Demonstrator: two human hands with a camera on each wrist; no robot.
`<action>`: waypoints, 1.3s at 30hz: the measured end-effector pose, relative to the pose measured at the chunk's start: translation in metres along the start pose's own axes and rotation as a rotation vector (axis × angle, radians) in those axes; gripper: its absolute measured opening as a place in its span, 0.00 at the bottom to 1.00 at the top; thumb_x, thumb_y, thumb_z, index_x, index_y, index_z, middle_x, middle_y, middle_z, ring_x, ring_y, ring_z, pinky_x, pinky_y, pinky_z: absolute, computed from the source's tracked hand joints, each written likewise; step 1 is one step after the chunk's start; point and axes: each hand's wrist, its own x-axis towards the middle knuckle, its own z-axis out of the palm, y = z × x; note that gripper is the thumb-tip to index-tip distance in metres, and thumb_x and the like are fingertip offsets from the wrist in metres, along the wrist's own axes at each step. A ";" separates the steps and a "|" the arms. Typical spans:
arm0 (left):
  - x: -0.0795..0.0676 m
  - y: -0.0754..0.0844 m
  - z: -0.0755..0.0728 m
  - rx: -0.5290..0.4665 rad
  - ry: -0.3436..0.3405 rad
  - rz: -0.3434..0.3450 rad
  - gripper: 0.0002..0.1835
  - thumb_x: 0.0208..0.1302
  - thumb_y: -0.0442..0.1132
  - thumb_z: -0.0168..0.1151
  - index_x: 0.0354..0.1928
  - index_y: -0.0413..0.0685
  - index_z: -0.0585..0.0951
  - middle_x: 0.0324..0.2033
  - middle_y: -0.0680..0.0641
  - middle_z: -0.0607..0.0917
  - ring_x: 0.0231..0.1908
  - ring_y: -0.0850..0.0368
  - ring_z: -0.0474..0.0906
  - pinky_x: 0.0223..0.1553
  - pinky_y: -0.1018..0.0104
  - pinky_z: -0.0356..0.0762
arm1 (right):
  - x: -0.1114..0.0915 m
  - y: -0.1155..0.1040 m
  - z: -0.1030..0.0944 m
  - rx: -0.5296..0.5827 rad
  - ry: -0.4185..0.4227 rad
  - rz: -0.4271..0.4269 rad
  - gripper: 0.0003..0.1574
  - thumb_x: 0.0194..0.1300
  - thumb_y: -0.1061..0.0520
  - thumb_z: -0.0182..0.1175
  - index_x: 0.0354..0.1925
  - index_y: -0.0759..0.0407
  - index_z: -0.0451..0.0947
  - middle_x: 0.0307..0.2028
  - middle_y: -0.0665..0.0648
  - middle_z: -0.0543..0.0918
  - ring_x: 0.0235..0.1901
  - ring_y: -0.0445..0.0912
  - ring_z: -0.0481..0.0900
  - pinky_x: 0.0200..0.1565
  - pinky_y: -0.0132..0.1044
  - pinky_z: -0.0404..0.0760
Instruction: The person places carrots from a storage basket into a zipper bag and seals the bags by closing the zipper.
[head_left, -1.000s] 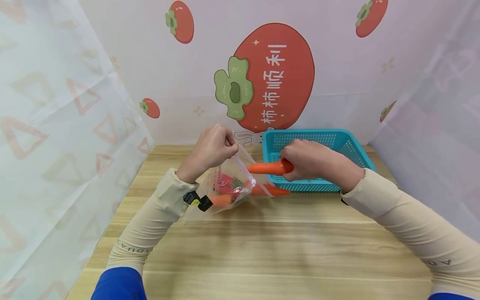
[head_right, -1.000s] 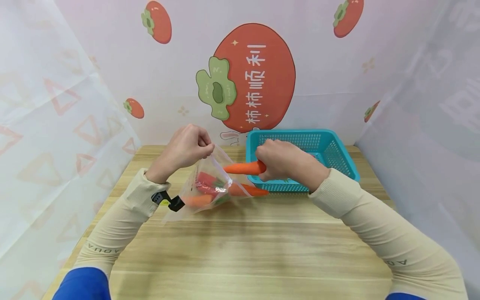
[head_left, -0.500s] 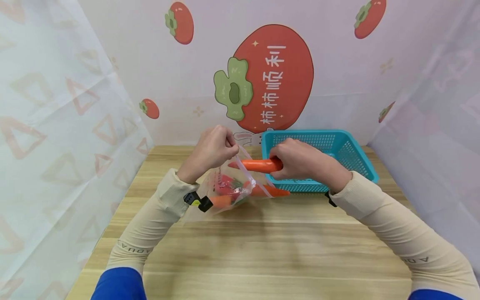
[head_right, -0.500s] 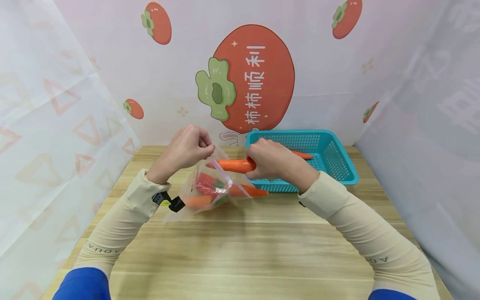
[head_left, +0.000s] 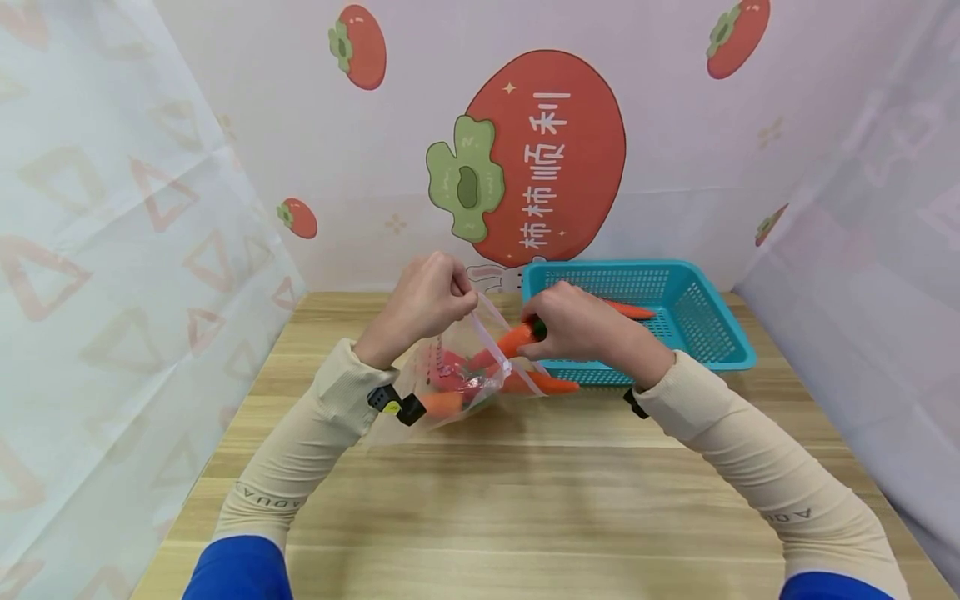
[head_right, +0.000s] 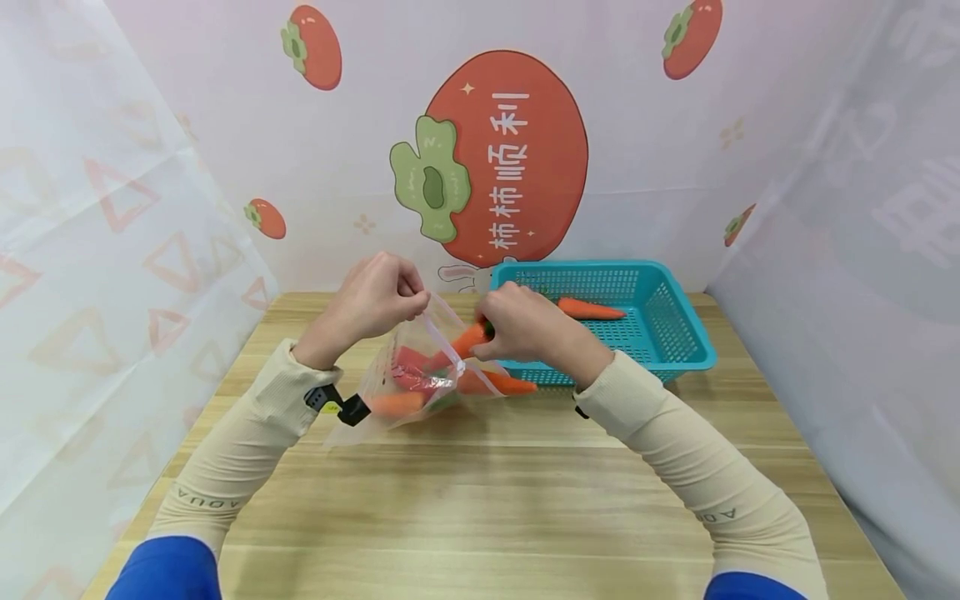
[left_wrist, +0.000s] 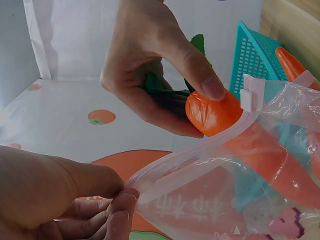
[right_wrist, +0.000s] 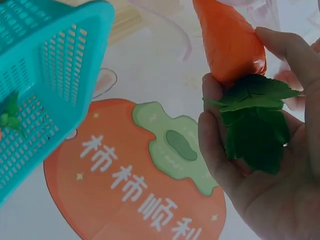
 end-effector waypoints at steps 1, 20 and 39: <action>0.000 0.000 0.000 0.001 0.001 0.001 0.09 0.59 0.33 0.61 0.25 0.48 0.87 0.17 0.52 0.86 0.22 0.58 0.82 0.31 0.63 0.76 | 0.001 0.000 0.002 0.011 0.001 0.000 0.19 0.59 0.47 0.78 0.38 0.59 0.88 0.23 0.50 0.81 0.23 0.43 0.75 0.28 0.34 0.77; 0.000 -0.001 -0.001 -0.011 0.007 0.011 0.10 0.61 0.33 0.60 0.25 0.47 0.87 0.18 0.51 0.86 0.22 0.58 0.82 0.31 0.63 0.76 | 0.007 0.003 0.020 0.196 0.171 0.009 0.21 0.61 0.43 0.77 0.43 0.57 0.90 0.33 0.50 0.90 0.31 0.44 0.83 0.34 0.39 0.83; -0.002 -0.005 -0.011 -0.020 0.022 -0.030 0.09 0.61 0.34 0.62 0.27 0.47 0.89 0.20 0.50 0.88 0.23 0.59 0.81 0.30 0.65 0.76 | -0.035 0.063 0.017 0.163 0.078 0.214 0.30 0.68 0.47 0.72 0.60 0.66 0.84 0.53 0.65 0.90 0.53 0.58 0.89 0.56 0.56 0.87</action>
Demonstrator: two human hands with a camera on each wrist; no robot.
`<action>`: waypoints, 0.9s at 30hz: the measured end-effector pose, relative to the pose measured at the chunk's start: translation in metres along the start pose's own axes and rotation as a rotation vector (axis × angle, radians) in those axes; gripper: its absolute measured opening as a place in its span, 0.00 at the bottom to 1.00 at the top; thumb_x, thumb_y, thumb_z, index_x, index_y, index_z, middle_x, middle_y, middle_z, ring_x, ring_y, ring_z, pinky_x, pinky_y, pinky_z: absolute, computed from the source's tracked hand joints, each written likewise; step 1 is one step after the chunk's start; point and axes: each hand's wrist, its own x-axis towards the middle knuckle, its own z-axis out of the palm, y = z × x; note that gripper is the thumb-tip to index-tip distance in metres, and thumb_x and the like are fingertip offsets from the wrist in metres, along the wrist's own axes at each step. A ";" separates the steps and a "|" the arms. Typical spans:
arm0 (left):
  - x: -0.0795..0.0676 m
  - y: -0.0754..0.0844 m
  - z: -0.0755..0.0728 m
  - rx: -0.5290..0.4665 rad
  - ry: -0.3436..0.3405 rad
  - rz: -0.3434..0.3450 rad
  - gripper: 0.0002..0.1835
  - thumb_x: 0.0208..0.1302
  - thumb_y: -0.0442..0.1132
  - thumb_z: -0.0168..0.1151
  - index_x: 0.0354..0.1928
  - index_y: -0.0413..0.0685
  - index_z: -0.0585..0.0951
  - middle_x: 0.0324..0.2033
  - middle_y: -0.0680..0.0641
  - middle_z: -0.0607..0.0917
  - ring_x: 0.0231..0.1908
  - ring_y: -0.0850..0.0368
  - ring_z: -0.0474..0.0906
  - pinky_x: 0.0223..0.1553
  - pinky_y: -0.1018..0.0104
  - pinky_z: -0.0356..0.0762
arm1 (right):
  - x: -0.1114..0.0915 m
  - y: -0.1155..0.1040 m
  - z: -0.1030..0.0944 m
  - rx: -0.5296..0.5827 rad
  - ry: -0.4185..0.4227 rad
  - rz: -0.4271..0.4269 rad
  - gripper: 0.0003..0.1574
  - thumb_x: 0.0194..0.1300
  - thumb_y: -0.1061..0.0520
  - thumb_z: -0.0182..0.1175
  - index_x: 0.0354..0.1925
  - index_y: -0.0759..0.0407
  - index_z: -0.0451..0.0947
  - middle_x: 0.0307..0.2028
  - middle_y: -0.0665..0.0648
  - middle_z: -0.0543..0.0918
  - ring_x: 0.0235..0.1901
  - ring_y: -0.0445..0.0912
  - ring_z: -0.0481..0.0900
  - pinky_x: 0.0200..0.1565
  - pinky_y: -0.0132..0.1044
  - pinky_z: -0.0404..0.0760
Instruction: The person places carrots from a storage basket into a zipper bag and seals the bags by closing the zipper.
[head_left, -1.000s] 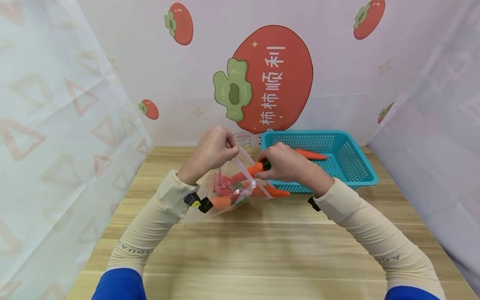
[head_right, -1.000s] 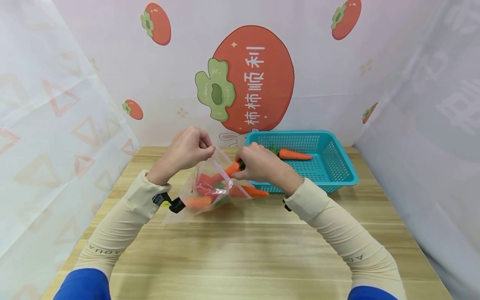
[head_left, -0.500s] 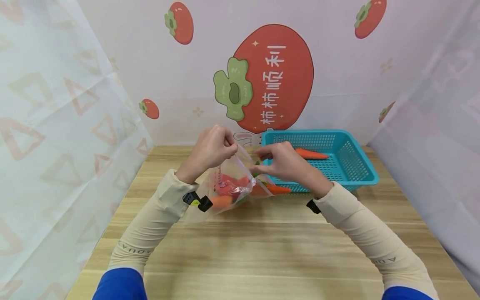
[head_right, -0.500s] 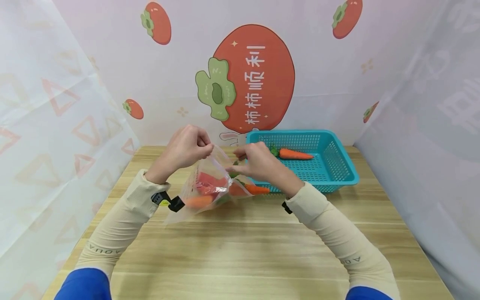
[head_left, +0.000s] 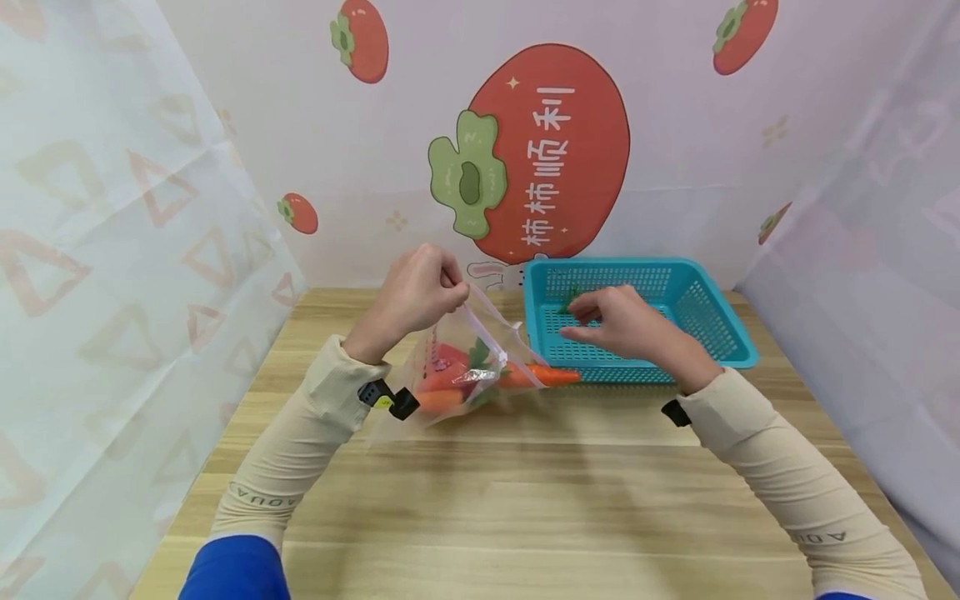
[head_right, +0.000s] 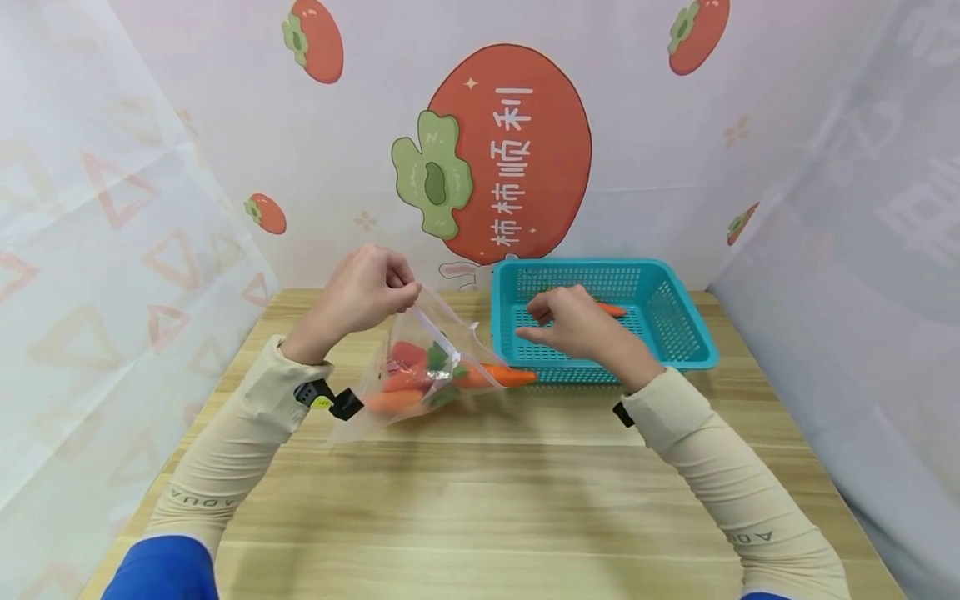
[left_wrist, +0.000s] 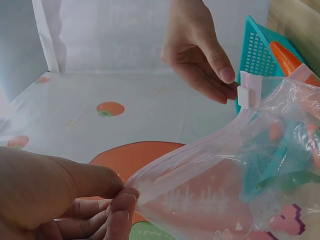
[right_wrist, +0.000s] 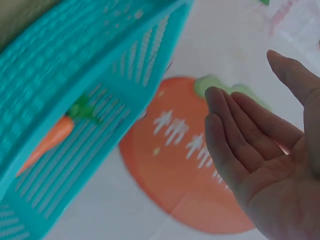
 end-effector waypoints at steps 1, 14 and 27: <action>0.000 0.000 0.000 0.001 0.002 -0.001 0.09 0.61 0.34 0.62 0.27 0.46 0.89 0.20 0.50 0.88 0.23 0.59 0.81 0.30 0.65 0.76 | -0.001 0.004 -0.003 -0.014 -0.003 0.007 0.30 0.68 0.48 0.71 0.59 0.67 0.84 0.53 0.65 0.90 0.52 0.59 0.89 0.56 0.56 0.87; -0.001 -0.001 -0.002 0.016 -0.009 -0.020 0.08 0.61 0.34 0.62 0.28 0.47 0.88 0.21 0.51 0.88 0.24 0.59 0.82 0.33 0.64 0.77 | 0.005 0.065 -0.033 -0.165 -0.071 0.022 0.17 0.68 0.55 0.69 0.46 0.68 0.87 0.39 0.63 0.90 0.36 0.52 0.87 0.46 0.52 0.87; -0.002 0.000 -0.003 0.012 -0.012 -0.026 0.08 0.62 0.34 0.62 0.28 0.47 0.87 0.20 0.51 0.88 0.23 0.58 0.83 0.34 0.64 0.78 | 0.026 0.105 -0.043 -0.222 -0.205 0.147 0.31 0.70 0.54 0.68 0.62 0.75 0.79 0.55 0.74 0.85 0.56 0.66 0.84 0.57 0.60 0.84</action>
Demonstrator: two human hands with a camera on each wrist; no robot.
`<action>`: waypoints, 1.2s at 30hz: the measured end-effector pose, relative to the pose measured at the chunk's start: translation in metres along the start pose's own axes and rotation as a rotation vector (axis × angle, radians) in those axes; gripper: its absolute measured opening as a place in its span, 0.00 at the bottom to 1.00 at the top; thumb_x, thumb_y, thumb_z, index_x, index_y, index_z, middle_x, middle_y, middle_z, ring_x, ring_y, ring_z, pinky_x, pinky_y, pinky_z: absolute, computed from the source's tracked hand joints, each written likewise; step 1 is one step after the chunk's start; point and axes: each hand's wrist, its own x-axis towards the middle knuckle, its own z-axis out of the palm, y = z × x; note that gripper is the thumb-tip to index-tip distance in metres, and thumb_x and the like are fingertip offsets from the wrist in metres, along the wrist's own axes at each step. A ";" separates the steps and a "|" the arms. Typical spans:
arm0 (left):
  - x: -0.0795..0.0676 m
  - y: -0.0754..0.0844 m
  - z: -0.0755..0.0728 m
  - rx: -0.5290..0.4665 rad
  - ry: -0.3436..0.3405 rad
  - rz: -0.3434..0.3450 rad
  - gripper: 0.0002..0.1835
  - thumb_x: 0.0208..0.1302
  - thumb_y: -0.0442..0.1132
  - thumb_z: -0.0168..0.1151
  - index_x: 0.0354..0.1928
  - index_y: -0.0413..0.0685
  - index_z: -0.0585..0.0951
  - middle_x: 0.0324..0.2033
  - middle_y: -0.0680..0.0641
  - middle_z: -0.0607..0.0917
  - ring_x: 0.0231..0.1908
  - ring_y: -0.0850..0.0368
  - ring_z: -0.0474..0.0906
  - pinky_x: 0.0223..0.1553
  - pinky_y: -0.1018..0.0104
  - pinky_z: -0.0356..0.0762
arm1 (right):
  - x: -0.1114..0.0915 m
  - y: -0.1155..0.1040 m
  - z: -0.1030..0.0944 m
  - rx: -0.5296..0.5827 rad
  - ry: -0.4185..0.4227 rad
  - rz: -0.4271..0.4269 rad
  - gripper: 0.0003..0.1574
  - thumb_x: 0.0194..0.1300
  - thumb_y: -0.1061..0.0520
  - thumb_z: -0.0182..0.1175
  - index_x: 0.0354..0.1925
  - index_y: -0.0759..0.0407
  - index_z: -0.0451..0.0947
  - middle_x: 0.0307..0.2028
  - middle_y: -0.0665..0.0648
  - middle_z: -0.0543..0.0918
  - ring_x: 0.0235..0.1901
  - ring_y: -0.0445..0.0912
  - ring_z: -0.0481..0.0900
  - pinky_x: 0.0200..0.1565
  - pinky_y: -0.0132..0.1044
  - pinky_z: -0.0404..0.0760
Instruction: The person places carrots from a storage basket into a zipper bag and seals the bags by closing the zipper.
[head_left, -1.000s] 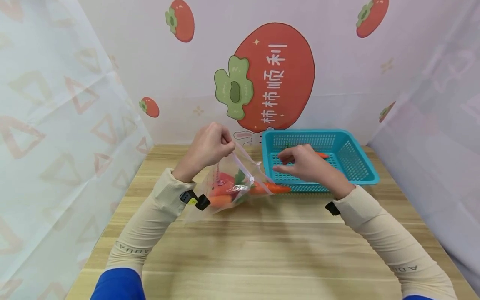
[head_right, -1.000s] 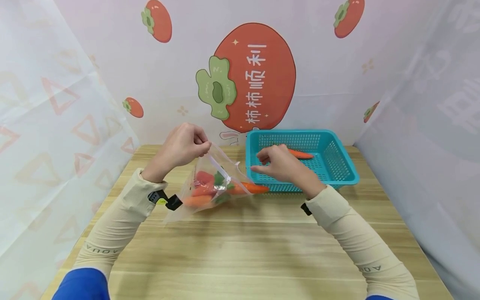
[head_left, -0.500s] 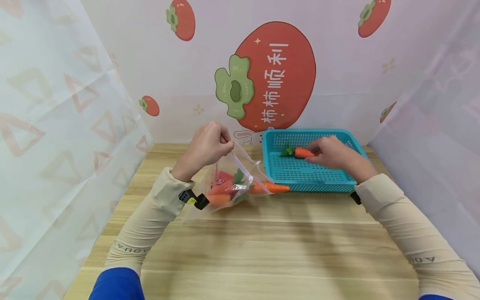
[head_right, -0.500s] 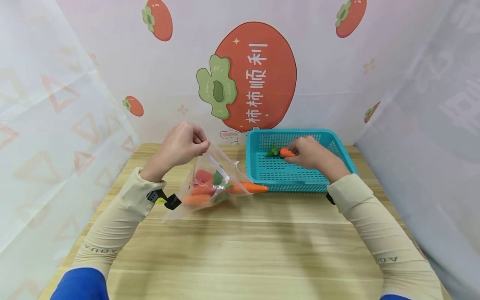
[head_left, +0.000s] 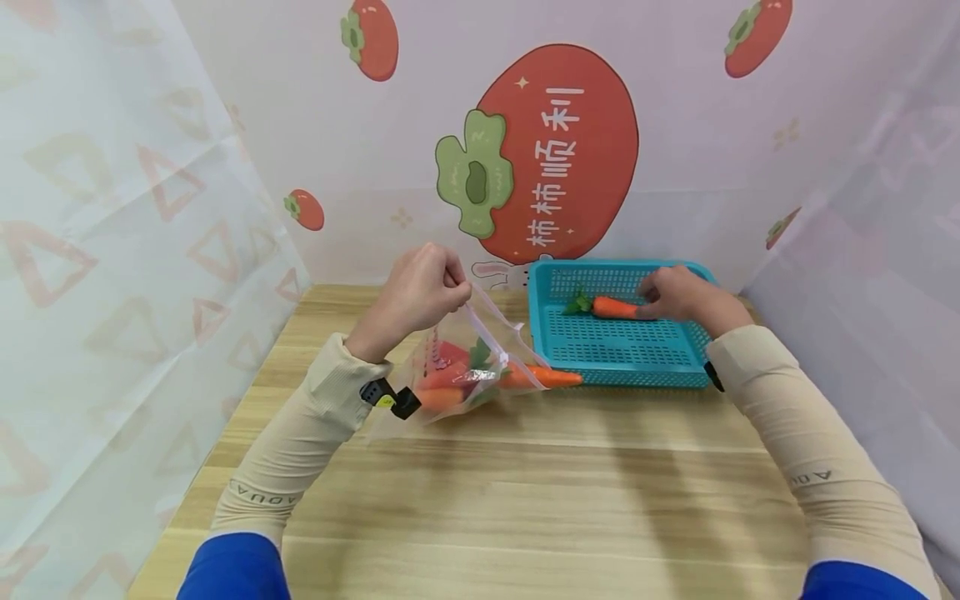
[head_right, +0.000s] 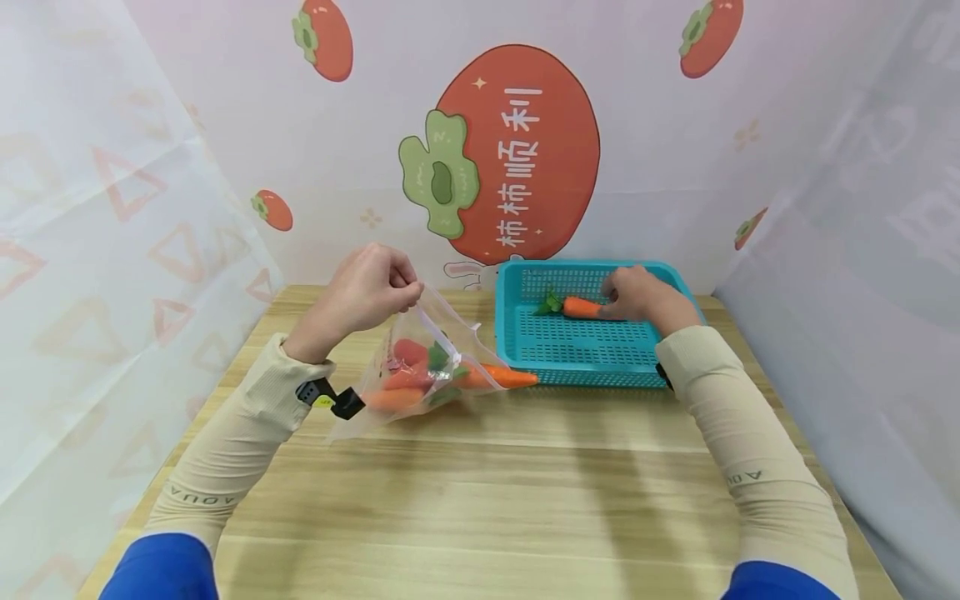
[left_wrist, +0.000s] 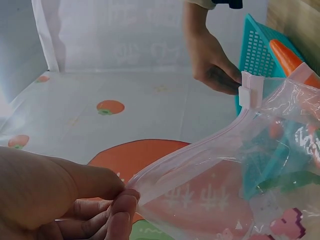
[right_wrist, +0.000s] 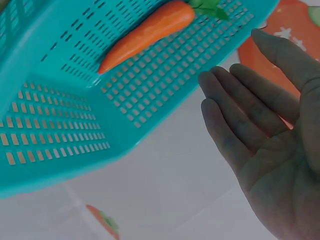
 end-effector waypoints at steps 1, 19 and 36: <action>0.000 0.000 0.000 0.002 0.000 0.000 0.08 0.62 0.34 0.62 0.28 0.47 0.87 0.20 0.51 0.88 0.24 0.59 0.83 0.34 0.64 0.78 | 0.003 0.002 0.000 -0.001 -0.010 0.009 0.31 0.69 0.54 0.68 0.62 0.74 0.79 0.55 0.74 0.85 0.55 0.66 0.84 0.56 0.60 0.84; -0.001 -0.001 0.001 0.024 0.003 0.020 0.07 0.60 0.33 0.62 0.28 0.46 0.87 0.19 0.51 0.87 0.23 0.58 0.82 0.35 0.62 0.78 | 0.036 0.033 0.007 -0.011 -0.121 0.172 0.29 0.69 0.54 0.68 0.60 0.73 0.80 0.58 0.74 0.82 0.54 0.65 0.80 0.55 0.62 0.83; 0.001 -0.003 0.002 0.026 0.015 0.046 0.07 0.58 0.33 0.62 0.26 0.47 0.86 0.18 0.51 0.86 0.22 0.59 0.81 0.33 0.63 0.76 | 0.057 0.047 0.024 -0.023 -0.111 0.209 0.30 0.67 0.58 0.69 0.62 0.74 0.79 0.61 0.76 0.81 0.58 0.69 0.80 0.55 0.63 0.83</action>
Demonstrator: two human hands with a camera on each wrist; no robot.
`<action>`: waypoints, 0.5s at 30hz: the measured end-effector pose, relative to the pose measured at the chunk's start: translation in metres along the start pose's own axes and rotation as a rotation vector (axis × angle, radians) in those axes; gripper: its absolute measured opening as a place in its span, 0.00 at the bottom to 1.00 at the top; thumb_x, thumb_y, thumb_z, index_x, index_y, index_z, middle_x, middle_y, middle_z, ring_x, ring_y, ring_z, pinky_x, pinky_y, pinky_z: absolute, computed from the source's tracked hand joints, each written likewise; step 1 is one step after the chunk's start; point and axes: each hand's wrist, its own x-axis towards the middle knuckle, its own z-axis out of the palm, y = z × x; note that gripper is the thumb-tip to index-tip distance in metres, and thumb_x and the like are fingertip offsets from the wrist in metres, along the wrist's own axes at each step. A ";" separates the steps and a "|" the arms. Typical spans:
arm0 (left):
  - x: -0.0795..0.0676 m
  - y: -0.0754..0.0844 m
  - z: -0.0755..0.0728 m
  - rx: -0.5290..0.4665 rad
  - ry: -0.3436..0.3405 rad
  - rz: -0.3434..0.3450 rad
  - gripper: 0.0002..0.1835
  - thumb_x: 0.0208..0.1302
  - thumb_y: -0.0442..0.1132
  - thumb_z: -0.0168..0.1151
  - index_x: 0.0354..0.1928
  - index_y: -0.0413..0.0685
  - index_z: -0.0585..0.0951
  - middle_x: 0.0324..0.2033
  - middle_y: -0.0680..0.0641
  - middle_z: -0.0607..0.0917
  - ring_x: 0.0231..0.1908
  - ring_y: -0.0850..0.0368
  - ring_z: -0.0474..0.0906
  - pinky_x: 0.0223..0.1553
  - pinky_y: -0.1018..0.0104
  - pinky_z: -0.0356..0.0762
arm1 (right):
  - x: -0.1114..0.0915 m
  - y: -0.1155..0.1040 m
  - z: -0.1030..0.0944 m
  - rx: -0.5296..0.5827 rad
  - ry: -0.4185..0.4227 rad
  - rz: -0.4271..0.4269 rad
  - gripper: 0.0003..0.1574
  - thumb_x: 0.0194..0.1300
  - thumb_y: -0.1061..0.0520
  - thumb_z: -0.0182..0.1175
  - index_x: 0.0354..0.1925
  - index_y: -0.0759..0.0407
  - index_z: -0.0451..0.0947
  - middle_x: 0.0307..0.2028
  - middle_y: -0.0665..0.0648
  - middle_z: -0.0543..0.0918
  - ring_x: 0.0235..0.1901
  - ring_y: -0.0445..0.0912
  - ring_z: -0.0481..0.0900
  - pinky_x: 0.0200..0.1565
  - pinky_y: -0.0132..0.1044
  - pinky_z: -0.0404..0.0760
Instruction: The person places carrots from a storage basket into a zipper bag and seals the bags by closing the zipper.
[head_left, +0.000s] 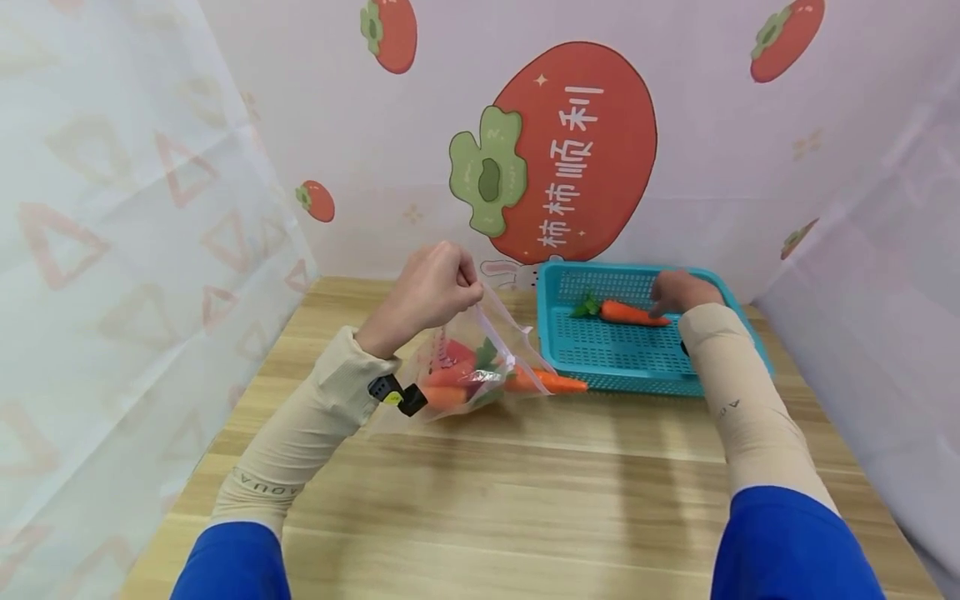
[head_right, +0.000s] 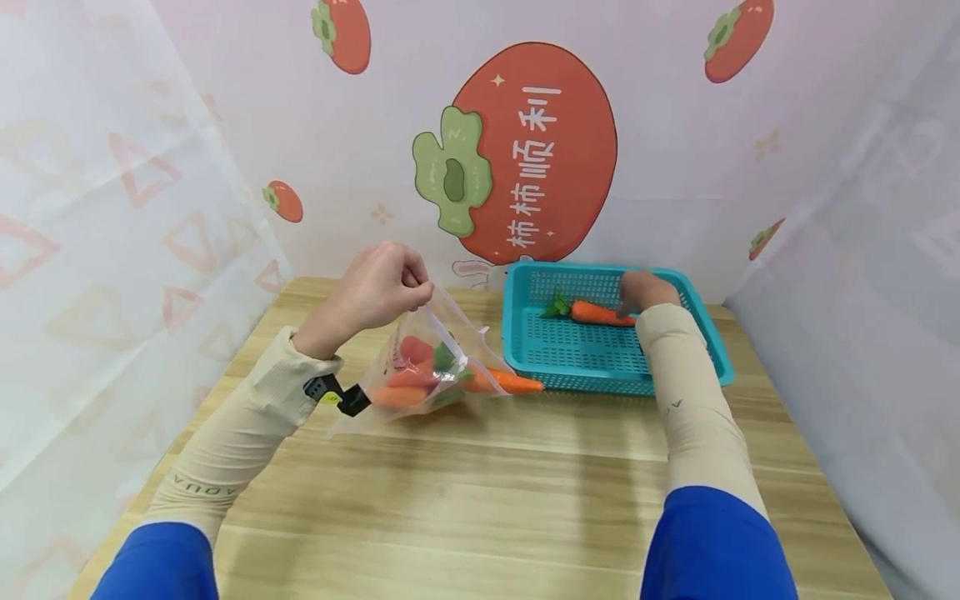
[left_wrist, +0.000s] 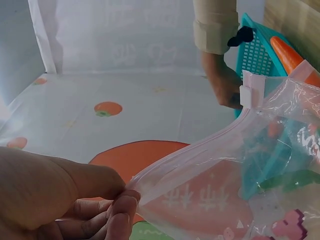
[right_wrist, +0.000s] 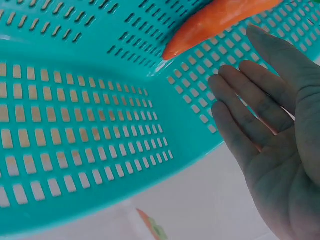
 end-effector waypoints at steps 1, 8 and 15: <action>0.000 0.000 0.000 -0.001 0.000 0.003 0.07 0.58 0.33 0.62 0.25 0.47 0.86 0.18 0.52 0.86 0.22 0.59 0.81 0.33 0.64 0.76 | 0.002 0.000 0.000 -0.016 -0.009 0.009 0.27 0.68 0.58 0.69 0.59 0.73 0.80 0.58 0.75 0.83 0.56 0.68 0.81 0.54 0.62 0.84; 0.001 0.000 -0.001 -0.005 -0.016 0.008 0.07 0.58 0.32 0.62 0.25 0.47 0.86 0.18 0.52 0.87 0.21 0.59 0.83 0.31 0.64 0.77 | 0.013 0.002 0.008 -0.207 -0.084 -0.021 0.14 0.66 0.60 0.71 0.45 0.69 0.83 0.39 0.65 0.87 0.39 0.55 0.81 0.45 0.53 0.86; 0.001 -0.002 -0.002 0.008 -0.010 0.005 0.07 0.57 0.32 0.62 0.25 0.47 0.85 0.18 0.52 0.86 0.21 0.59 0.82 0.31 0.64 0.76 | 0.023 0.006 0.016 -0.267 -0.089 -0.056 0.10 0.63 0.63 0.72 0.39 0.66 0.82 0.34 0.63 0.85 0.36 0.54 0.78 0.45 0.53 0.85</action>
